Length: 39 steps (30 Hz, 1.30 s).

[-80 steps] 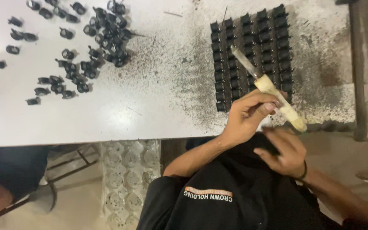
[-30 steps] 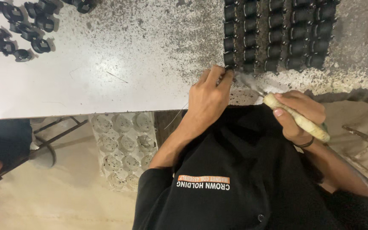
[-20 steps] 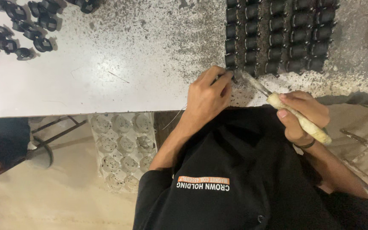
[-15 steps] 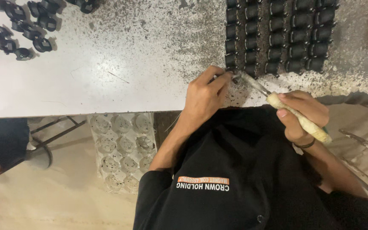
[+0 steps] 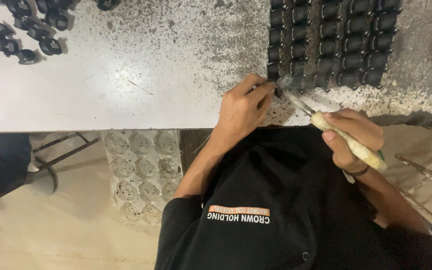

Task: The person arranges small black components with wire leads into a slotted rack on the workbench, then uses a soldering iron to solder the wire terminals on each component, working through the rack one component at a time.

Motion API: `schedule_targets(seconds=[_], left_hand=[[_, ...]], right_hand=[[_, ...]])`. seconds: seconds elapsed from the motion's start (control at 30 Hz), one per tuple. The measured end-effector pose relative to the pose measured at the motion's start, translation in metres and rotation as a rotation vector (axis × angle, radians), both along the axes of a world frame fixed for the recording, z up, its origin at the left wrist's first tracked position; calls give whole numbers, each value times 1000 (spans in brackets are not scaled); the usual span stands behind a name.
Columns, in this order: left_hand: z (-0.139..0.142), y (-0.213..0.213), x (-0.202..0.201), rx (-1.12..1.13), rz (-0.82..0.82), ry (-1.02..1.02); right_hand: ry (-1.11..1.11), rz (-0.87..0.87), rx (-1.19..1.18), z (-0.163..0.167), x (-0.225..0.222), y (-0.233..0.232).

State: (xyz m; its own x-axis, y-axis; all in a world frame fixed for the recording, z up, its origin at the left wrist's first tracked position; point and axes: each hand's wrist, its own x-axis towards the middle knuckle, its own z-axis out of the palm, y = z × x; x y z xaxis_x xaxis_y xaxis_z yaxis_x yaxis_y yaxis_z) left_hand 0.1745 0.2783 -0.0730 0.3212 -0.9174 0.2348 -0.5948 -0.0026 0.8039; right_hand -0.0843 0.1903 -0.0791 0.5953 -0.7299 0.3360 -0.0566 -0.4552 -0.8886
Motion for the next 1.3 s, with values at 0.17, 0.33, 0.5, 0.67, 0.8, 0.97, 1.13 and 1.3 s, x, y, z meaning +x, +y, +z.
schedule_targets(seconds=[0.17, 0.33, 0.5, 0.67, 0.8, 0.97, 1.13, 1.3], left_hand=[[2, -2, 3, -17, -17, 24], [21, -7, 8, -40, -29, 22], [47, -2, 13, -161, 120, 38], [25, -21, 14, -110, 58, -111], [-1, -24, 9, -72, 95, -88], [-7, -24, 9, -16, 50, -149], [1, -26, 11, 4, 16, -185], [4, -25, 13, 27, 32, -164]], right_hand=[[-24, -5, 4, 3, 0, 4], [-59, 16, -19, 1, -6, -9], [-271, -333, 257, -10, -4, -19], [-3, -158, 87, -13, -1, -6], [68, -118, -1, -9, 2, -10], [44, -72, 5, -5, 9, -13], [6, -124, 208, -3, 10, -9], [-145, -167, 365, -8, 14, -6]])
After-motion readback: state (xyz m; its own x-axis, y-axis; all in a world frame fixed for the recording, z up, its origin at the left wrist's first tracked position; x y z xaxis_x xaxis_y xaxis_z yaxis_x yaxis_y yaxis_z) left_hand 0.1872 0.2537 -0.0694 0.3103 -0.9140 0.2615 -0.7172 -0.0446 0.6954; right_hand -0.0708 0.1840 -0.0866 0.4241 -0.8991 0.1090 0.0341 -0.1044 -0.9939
